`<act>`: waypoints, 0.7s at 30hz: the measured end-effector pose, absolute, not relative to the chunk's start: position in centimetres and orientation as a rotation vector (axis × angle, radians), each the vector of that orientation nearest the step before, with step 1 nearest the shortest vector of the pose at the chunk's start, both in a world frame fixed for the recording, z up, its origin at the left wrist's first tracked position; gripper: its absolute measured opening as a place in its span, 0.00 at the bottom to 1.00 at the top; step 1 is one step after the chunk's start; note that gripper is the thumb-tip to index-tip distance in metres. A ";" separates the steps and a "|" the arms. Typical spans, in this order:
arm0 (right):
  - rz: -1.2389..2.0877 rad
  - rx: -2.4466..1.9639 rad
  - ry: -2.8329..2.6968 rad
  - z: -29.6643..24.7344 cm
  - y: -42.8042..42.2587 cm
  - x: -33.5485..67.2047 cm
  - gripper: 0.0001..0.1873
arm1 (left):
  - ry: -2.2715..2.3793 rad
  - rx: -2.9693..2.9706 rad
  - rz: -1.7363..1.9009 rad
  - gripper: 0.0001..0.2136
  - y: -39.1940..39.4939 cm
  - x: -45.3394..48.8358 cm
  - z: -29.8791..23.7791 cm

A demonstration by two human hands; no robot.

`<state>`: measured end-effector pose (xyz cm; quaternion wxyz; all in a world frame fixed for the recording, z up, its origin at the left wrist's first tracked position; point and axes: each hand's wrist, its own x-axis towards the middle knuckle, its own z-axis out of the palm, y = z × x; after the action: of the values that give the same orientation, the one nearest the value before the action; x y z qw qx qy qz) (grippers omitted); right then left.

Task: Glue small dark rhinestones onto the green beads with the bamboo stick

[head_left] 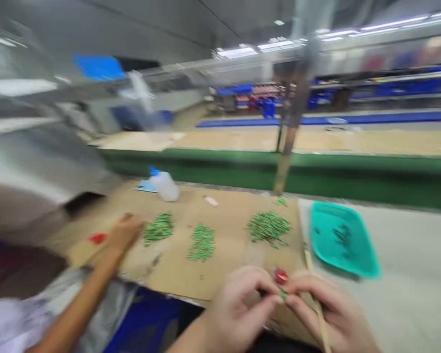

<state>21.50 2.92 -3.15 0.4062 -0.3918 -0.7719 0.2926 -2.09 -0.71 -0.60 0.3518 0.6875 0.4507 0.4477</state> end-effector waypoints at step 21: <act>0.915 -0.634 -1.825 -0.5 5.1 21.4 0.03 | 1.116 2.052 1.259 0.14 1.8 -2.9 0.7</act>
<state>21.42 5.14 -0.53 0.4813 -0.2599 -0.7484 0.3752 -2.93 1.79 0.71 0.2418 0.7503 0.4083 0.4603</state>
